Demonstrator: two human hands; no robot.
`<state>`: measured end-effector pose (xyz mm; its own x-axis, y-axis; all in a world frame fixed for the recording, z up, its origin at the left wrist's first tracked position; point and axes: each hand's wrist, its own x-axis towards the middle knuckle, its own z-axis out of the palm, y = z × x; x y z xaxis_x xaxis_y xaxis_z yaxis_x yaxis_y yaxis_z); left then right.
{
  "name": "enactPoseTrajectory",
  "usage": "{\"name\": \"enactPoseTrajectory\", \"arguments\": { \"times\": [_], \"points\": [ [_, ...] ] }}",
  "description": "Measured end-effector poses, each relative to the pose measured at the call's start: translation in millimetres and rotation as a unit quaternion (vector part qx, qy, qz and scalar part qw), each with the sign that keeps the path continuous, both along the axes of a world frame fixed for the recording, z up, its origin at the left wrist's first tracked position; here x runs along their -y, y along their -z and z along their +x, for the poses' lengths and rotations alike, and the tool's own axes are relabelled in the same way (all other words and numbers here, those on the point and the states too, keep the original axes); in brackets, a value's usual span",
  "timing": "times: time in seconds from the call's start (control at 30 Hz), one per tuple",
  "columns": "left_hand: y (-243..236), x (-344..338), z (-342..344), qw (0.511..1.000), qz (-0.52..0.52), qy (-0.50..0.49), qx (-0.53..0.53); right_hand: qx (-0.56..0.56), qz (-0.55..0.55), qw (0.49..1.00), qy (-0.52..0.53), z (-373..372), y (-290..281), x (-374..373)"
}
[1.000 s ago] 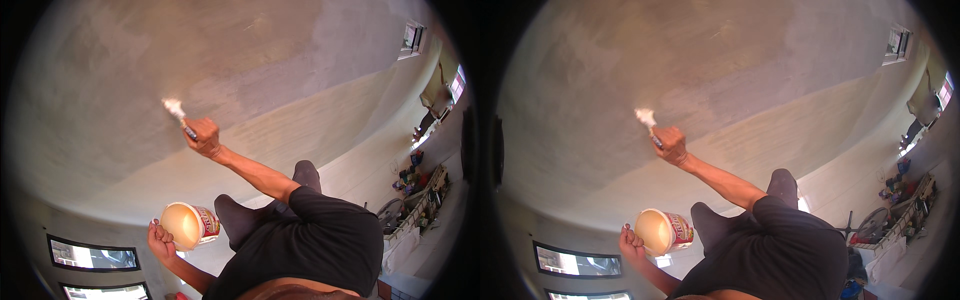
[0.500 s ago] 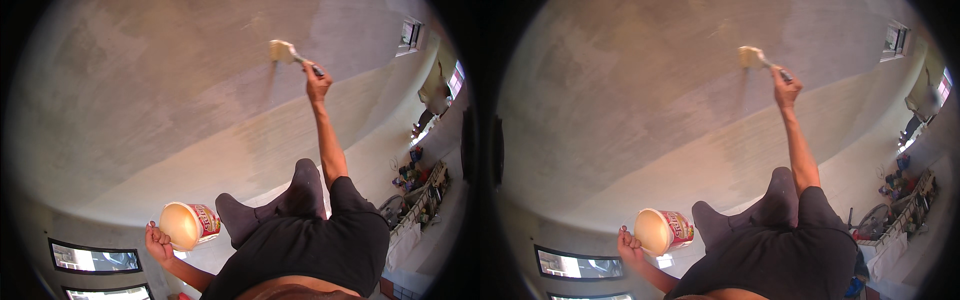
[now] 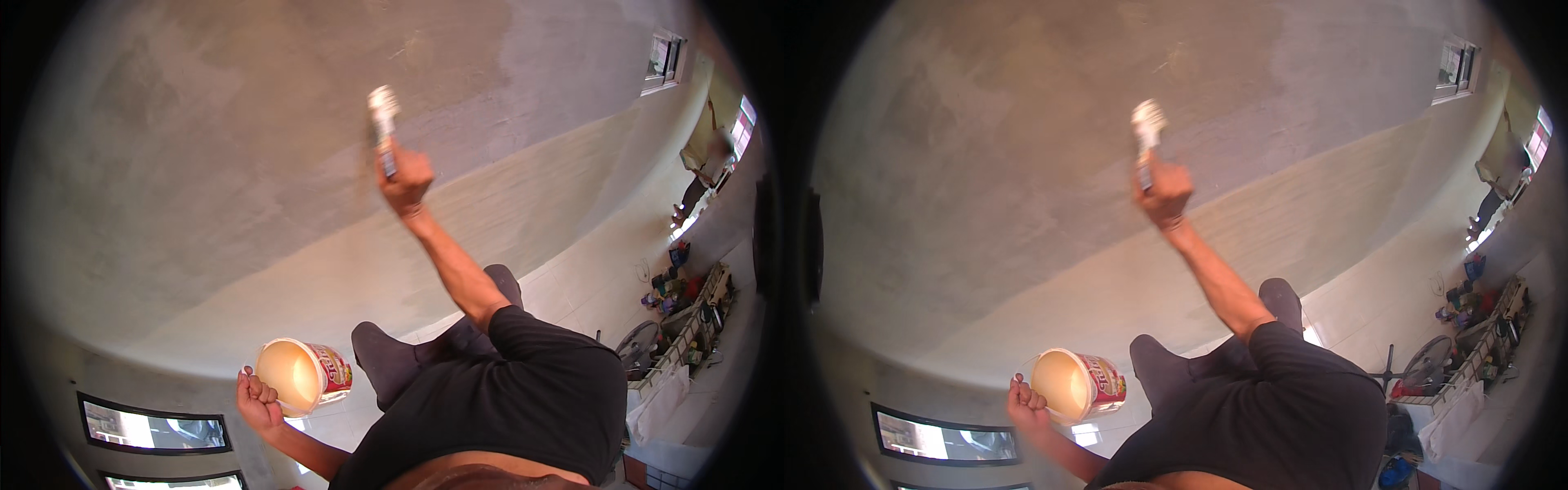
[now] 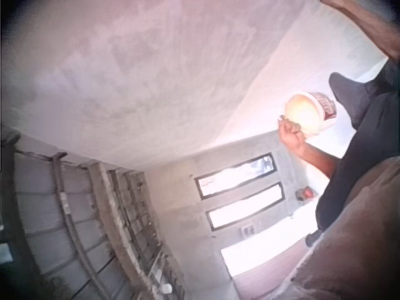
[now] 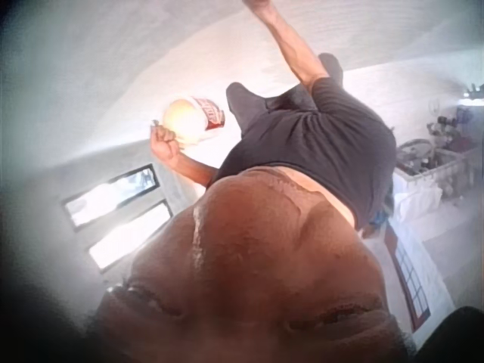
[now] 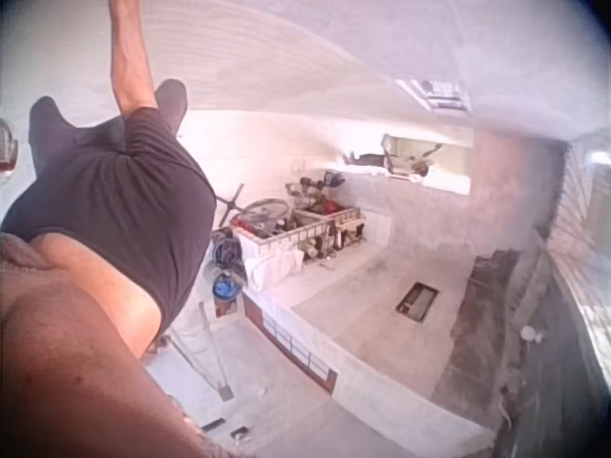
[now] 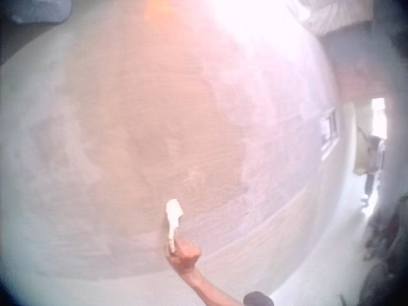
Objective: The person paints a ceiling using a paintbrush and a bucket of paint. They repeatedly dip the brush into the bucket and apply paint to the ceiling surface in a room with windows and scattered items.
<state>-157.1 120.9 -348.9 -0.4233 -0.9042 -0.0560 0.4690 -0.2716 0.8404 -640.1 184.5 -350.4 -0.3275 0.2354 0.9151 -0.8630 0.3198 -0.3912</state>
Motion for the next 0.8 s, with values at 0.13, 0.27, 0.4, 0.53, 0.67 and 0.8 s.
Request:
{"name": "enactPoseTrajectory", "arguments": {
  "times": [0.13, 0.27, 0.4, 0.53, 0.67, 0.8],
  "points": [
    [-0.4, -1.7, -3.0, 0.997, 0.016, -0.059, 0.038, -0.016, -0.020, 0.974, -0.227, 88.4, -6.4, 72.4],
    [9.7, 7.7, 0.5, 0.996, 0.023, -0.080, 0.045, 0.011, 0.028, 0.930, -0.365, 113.0, -0.3, 113.1],
    [15.5, 8.6, 5.7, 0.996, 0.031, -0.082, 0.033, 0.100, 0.026, 0.925, -0.366, 46.7, 11.4, 82.7],
    [19.4, 9.7, 16.9, 0.998, 0.015, -0.052, 0.034, 0.246, -0.053, 0.891, -0.379, -64.5, 6.5, -37.3],
    [7.3, 9.7, 4.1, 1.000, 0.005, 0.012, 0.019, 0.224, -0.127, 0.935, -0.245, -165.0, 5.5, -167.1],
    [10.5, 13.0, 9.7, 0.999, 0.021, 0.044, -0.001, 0.188, -0.179, 0.963, -0.070, -221.9, 18.8, -240.7]
  ]
}}
